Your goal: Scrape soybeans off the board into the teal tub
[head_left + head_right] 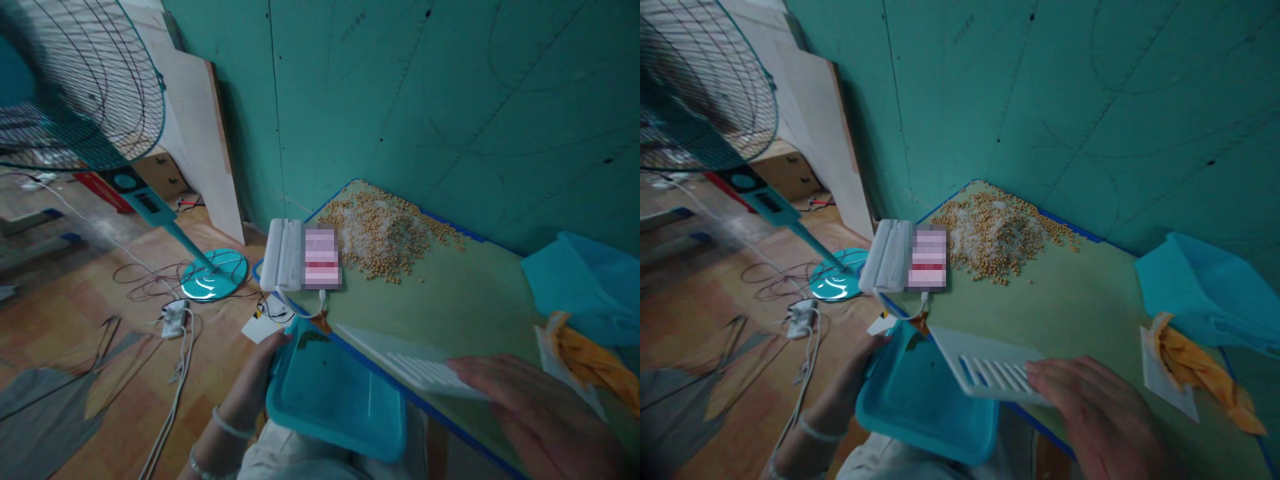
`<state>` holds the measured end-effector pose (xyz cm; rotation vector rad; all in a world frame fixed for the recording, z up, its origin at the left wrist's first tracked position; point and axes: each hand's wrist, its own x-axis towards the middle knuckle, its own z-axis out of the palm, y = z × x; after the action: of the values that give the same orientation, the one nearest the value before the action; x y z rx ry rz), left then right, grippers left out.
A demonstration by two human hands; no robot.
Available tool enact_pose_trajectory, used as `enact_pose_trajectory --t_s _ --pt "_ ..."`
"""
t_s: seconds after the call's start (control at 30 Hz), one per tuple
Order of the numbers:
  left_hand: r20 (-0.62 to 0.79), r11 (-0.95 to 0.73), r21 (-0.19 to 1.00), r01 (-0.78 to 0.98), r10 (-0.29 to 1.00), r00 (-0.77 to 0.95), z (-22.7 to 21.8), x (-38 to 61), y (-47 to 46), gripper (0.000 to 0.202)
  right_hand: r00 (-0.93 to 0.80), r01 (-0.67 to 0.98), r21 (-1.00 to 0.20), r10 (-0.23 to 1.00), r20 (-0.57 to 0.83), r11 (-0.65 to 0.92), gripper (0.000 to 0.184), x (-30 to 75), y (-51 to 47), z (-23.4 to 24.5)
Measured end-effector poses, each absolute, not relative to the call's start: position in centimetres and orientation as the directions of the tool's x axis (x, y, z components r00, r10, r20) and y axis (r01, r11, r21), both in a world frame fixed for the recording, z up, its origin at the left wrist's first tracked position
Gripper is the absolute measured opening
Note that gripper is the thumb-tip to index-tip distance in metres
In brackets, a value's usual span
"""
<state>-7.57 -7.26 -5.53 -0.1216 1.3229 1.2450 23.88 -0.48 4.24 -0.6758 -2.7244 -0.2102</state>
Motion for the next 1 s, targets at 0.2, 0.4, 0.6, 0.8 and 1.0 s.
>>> enact_pose_trajectory --t_s 0.2,0.4,0.6,0.8,1.0 --pt "-0.703 0.414 0.595 -0.689 0.684 -0.196 -5.2 -7.6 -7.6 0.015 -0.702 0.675 0.119 0.584 0.408 0.728 0.026 22.5 2.8 5.4" --pt "-0.642 0.371 0.627 -0.685 0.744 -0.185 -4.6 -7.4 -8.2 0.012 -0.754 0.625 0.171 0.531 0.386 0.762 0.026 20.2 4.4 5.4" --pt "-0.676 0.391 0.604 -0.695 0.714 -0.186 -4.4 -7.4 -8.2 0.017 -0.766 0.611 0.164 0.526 0.369 0.775 0.025 19.9 4.5 5.1" --pt "-0.653 0.424 0.563 -0.709 0.754 -0.067 -3.7 -7.3 -7.6 0.029 -0.777 0.601 0.169 0.523 0.35 0.781 0.025 20.0 4.5 4.8" --pt "-0.727 0.464 0.513 -0.722 0.683 -0.077 -4.9 -7.4 -7.4 0.039 -0.806 0.561 0.172 0.486 0.338 0.81 0.026 20.0 4.4 4.9"
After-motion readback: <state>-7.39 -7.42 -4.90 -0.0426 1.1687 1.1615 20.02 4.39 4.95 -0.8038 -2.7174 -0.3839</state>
